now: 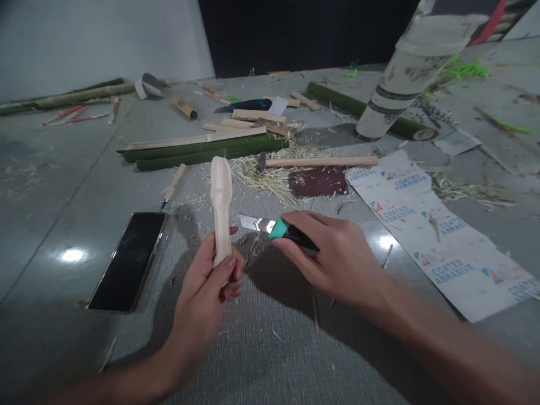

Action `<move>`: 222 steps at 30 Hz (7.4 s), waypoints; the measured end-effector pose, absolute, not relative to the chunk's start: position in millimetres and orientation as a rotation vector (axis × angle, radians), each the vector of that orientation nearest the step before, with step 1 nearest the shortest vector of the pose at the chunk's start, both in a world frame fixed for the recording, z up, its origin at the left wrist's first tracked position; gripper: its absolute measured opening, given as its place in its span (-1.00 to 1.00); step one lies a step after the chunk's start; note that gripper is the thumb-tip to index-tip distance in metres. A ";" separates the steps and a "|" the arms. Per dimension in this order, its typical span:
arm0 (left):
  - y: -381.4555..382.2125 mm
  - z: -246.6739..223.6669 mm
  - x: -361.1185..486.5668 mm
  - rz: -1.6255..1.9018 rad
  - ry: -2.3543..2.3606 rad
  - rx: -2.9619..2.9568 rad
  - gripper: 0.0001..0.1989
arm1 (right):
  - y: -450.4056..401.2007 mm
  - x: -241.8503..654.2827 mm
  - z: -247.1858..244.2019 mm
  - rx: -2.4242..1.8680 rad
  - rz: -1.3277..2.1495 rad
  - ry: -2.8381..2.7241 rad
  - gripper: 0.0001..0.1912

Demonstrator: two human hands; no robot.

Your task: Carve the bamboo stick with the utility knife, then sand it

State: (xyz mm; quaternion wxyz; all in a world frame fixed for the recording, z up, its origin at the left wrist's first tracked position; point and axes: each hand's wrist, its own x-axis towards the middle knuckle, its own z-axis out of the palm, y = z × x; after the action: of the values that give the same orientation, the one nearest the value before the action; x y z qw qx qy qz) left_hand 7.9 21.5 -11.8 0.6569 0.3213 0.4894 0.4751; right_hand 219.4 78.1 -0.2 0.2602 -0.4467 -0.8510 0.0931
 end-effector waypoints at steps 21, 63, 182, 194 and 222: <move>19.9 -17.0 9.1 1.155 0.959 0.705 -0.92 | 72.2 215.4 1.0 -1.027 0.300 -2.466 -0.76; 13.3 -5.4 6.7 1.017 1.439 0.950 -0.56 | 47.3 195.3 9.6 -1.141 -0.183 -2.400 -0.78; 14.9 -14.0 4.4 1.128 1.276 0.953 -0.79 | 57.5 209.6 18.8 -1.190 0.037 -2.354 -0.73; 16.2 -11.8 5.7 1.123 1.213 0.917 -0.81 | 59.4 211.7 8.8 -1.082 0.207 -2.428 -0.72; 17.3 -10.3 6.8 1.156 1.086 0.811 -0.63 | 61.6 213.4 4.4 -1.108 0.258 -2.424 -0.72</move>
State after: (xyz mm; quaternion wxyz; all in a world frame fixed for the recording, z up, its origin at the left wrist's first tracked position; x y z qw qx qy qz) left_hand 6.8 17.3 -10.3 0.6289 0.3539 0.4740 0.5046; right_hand 213.4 61.6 4.4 0.2297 -0.4027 -0.8811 0.0939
